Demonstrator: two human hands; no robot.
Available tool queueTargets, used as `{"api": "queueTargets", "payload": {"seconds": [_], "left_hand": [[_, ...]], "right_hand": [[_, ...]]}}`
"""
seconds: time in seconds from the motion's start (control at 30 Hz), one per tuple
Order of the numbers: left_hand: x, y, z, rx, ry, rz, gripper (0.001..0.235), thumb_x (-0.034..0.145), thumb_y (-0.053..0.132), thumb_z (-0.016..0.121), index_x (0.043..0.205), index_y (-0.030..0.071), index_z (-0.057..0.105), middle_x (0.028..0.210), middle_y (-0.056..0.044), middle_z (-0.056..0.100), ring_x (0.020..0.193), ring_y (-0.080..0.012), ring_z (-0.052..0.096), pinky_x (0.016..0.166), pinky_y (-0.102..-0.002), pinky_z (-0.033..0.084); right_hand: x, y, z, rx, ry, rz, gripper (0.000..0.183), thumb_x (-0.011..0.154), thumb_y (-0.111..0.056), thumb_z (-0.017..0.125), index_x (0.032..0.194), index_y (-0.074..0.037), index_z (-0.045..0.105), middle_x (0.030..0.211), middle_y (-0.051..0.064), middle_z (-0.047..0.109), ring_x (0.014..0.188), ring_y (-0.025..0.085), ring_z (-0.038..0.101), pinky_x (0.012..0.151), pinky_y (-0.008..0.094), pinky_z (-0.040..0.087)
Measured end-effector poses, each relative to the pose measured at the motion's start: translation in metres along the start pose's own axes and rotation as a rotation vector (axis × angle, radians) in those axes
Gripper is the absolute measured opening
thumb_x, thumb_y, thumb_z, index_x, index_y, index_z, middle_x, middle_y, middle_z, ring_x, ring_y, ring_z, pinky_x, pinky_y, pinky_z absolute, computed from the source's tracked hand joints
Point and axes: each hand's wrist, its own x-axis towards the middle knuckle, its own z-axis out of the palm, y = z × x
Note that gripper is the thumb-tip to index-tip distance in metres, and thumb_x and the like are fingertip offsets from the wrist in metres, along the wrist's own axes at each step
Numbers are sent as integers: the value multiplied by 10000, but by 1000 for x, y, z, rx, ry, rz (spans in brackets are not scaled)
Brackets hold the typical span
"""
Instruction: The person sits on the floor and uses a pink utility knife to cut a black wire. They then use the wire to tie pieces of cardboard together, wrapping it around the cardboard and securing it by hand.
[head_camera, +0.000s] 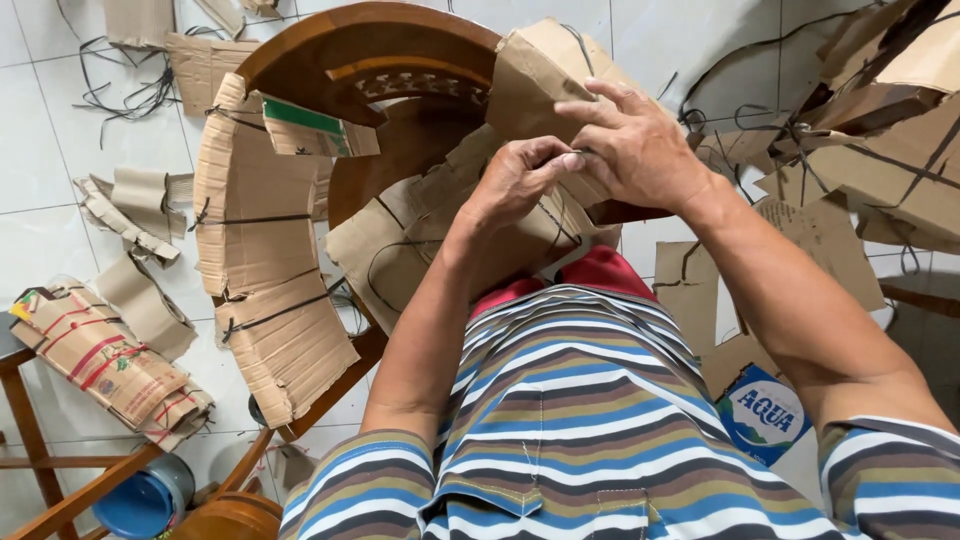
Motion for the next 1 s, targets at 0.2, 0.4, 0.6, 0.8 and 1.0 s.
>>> {"api": "queueTargets", "payload": {"seconds": [0.2, 0.4, 0.6, 0.8, 1.0], "left_hand": [[5, -40, -13, -25, 77, -130, 160, 957, 254, 684, 859, 138, 736, 625, 63, 494, 596, -60, 440, 605, -254, 390], [8, -111, -7, -16, 102, -270, 194, 949, 297, 696, 841, 142, 740, 624, 47, 497, 610, -80, 431, 624, -268, 378], [5, -138, 1, 42, 210, -439, 202, 939, 308, 671, 893, 135, 766, 688, 23, 578, 670, -107, 531, 694, -298, 443], [-1, -139, 6, 52, 233, -484, 248, 933, 341, 638, 895, 134, 770, 673, 1, 581, 670, -127, 549, 694, -311, 457], [8, -143, 14, 25, 241, -472, 283, 919, 350, 640, 947, 103, 775, 724, -3, 636, 653, -139, 583, 647, -331, 481]], "right_hand": [[-37, 37, -24, 608, -246, 673, 306, 1143, -267, 590, 919, -72, 661, 807, 53, 608, 692, 180, 510, 609, 336, 376], [-34, 35, -11, 629, -228, 985, 296, 1125, -286, 648, 898, -95, 638, 841, 47, 599, 715, 163, 470, 601, 338, 367], [-33, 43, 27, 427, -201, 1073, 300, 1124, -335, 626, 888, -151, 602, 801, 33, 657, 746, 198, 580, 702, 405, 484], [-56, 59, 103, 73, 21, 778, 206, 1146, -192, 563, 957, -117, 594, 776, 24, 616, 645, 176, 569, 539, 346, 509], [-43, 63, 83, 416, -121, 1037, 309, 1036, -255, 444, 891, -95, 665, 886, 78, 707, 772, 237, 607, 658, 421, 449]]}}
